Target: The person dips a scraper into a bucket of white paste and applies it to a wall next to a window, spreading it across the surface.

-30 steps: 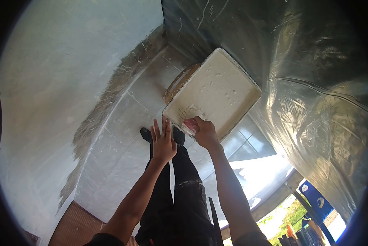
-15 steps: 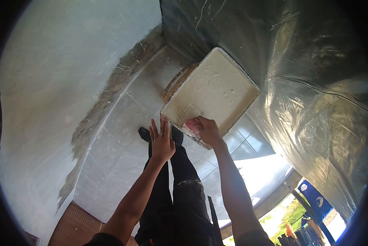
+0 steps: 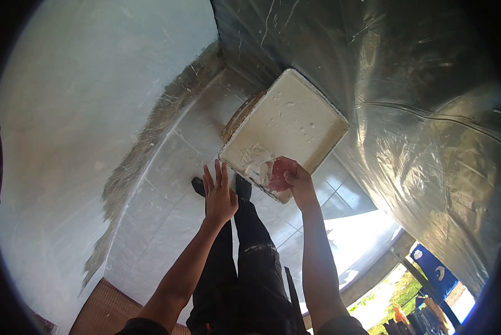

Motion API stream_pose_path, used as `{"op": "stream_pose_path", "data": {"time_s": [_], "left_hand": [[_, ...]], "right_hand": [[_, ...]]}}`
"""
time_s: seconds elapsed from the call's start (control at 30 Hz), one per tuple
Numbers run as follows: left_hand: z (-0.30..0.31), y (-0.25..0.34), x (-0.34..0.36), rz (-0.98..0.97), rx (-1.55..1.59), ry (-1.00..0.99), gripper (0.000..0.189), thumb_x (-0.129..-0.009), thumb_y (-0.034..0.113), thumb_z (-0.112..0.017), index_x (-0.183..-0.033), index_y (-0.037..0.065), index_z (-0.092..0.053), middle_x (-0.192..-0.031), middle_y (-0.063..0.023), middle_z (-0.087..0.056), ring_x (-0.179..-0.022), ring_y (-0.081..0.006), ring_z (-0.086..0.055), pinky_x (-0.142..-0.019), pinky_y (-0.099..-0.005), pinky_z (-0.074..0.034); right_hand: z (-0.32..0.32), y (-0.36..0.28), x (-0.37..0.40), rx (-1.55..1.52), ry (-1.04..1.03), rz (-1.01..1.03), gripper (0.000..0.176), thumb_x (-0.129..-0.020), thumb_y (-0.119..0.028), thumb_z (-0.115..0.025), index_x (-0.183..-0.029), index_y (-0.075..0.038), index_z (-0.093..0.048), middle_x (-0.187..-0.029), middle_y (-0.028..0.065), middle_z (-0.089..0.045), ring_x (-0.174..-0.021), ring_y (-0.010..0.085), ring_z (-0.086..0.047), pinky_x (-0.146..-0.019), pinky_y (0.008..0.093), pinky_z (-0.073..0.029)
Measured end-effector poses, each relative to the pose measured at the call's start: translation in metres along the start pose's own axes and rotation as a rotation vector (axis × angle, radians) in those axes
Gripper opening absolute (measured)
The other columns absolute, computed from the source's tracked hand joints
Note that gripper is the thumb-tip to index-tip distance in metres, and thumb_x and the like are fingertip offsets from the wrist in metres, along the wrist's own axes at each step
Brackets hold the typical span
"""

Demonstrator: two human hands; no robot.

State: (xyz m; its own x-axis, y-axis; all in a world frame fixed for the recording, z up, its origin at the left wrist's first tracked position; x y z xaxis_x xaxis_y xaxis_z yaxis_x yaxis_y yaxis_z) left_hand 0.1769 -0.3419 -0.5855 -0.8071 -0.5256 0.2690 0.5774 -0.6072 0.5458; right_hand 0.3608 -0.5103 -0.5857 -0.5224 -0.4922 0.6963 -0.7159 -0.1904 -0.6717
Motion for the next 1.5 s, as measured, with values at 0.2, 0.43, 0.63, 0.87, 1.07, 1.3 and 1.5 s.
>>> {"op": "stream_pose_path", "data": {"time_s": [0.2, 0.43, 0.63, 0.87, 1.07, 1.3, 1.5], "left_hand": [[0.055, 0.032, 0.007, 0.059, 0.107, 0.071, 0.083, -0.089, 0.007, -0.055, -0.162, -0.005, -0.016, -0.170, -0.0313, -0.013, -0.154, -0.0606, 0.000, -0.124, -0.0686, -0.010], [0.147, 0.046, 0.034, 0.034, 0.157, 0.284, 0.086, -0.089, 0.007, -0.057, -0.162, -0.006, -0.015, -0.169, -0.0320, -0.013, -0.155, -0.0584, -0.001, -0.125, -0.0666, -0.010], [0.239, 0.041, 0.076, 0.041, 0.134, 0.531, 0.086, -0.088, 0.004, -0.057, -0.162, -0.006, -0.014, -0.169, -0.0322, -0.013, -0.156, -0.0568, 0.000, -0.125, -0.0643, -0.009], [0.362, 0.022, 0.137, 0.048, 0.071, 0.884, 0.085, -0.088, 0.004, -0.058, -0.162, -0.007, -0.016, -0.169, -0.0328, -0.014, -0.156, -0.0568, -0.001, -0.125, -0.0646, -0.009], [0.500, -0.003, 0.206, 0.048, -0.064, 1.230, 0.080, -0.091, 0.005, -0.056, -0.161, -0.006, -0.018, -0.169, -0.0334, -0.013, -0.156, -0.0571, -0.001, -0.124, -0.0653, -0.011], [0.668, -0.030, 0.310, -0.019, -0.220, 1.643, 0.076, -0.094, 0.007, -0.054, -0.159, -0.006, -0.020, -0.168, -0.0344, -0.017, -0.159, -0.0512, -0.002, -0.125, -0.0625, -0.009], [0.772, -0.037, 0.366, -0.188, -0.394, 1.818, 0.072, -0.090, 0.004, -0.055, -0.155, -0.010, -0.027, -0.165, -0.0394, -0.019, -0.156, -0.0567, -0.005, -0.122, -0.0663, -0.010]], "right_hand": [[-0.023, -0.013, 0.037, -0.289, -0.005, 0.083, 0.046, -0.101, -0.002, -0.056, -0.146, 0.004, -0.048, -0.137, 0.0138, -0.062, -0.127, 0.0274, -0.061, -0.112, 0.0431, -0.047], [-0.083, -0.052, 0.082, -0.460, -0.123, 0.186, 0.050, -0.102, -0.009, -0.061, -0.148, 0.001, -0.045, -0.141, 0.0151, -0.060, -0.131, 0.0333, -0.059, -0.112, 0.0514, -0.048], [-0.176, -0.083, 0.108, -0.435, -0.253, 0.215, 0.047, -0.105, -0.009, -0.055, -0.150, -0.002, -0.043, -0.142, 0.0145, -0.058, -0.131, 0.0333, -0.058, -0.114, 0.0522, -0.046], [-0.323, -0.131, 0.159, -0.404, -0.449, 0.242, 0.045, -0.104, -0.005, -0.058, -0.148, -0.004, -0.048, -0.142, 0.0129, -0.060, -0.131, 0.0299, -0.059, -0.116, 0.0485, -0.046], [-0.456, -0.181, 0.220, -0.357, -0.723, 0.322, 0.043, -0.103, -0.007, -0.061, -0.145, -0.003, -0.051, -0.141, 0.0119, -0.060, -0.129, 0.0289, -0.060, -0.115, 0.0472, -0.047], [-0.618, -0.251, 0.345, -0.356, -0.989, 0.467, 0.042, -0.105, -0.002, -0.057, -0.146, 0.005, -0.048, -0.142, 0.0132, -0.059, -0.130, 0.0231, -0.057, -0.115, 0.0412, -0.045], [-0.722, -0.302, 0.477, -0.320, -1.148, 0.911, 0.040, -0.106, -0.006, -0.058, -0.144, 0.006, -0.051, -0.139, 0.0130, -0.061, -0.129, 0.0196, -0.057, -0.113, 0.0379, -0.043]]}}
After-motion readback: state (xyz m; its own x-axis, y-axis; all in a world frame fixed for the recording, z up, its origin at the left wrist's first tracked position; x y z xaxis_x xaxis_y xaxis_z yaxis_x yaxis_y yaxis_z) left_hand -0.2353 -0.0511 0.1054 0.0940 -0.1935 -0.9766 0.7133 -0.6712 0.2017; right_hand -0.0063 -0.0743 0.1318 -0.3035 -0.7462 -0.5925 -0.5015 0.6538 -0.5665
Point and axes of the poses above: each hand's wrist, its own x-axis away from the middle knuckle, its own z-axis out of the back of the hand, y = z × x, the point moved 5 cm from there along -x, towards the middle knuckle
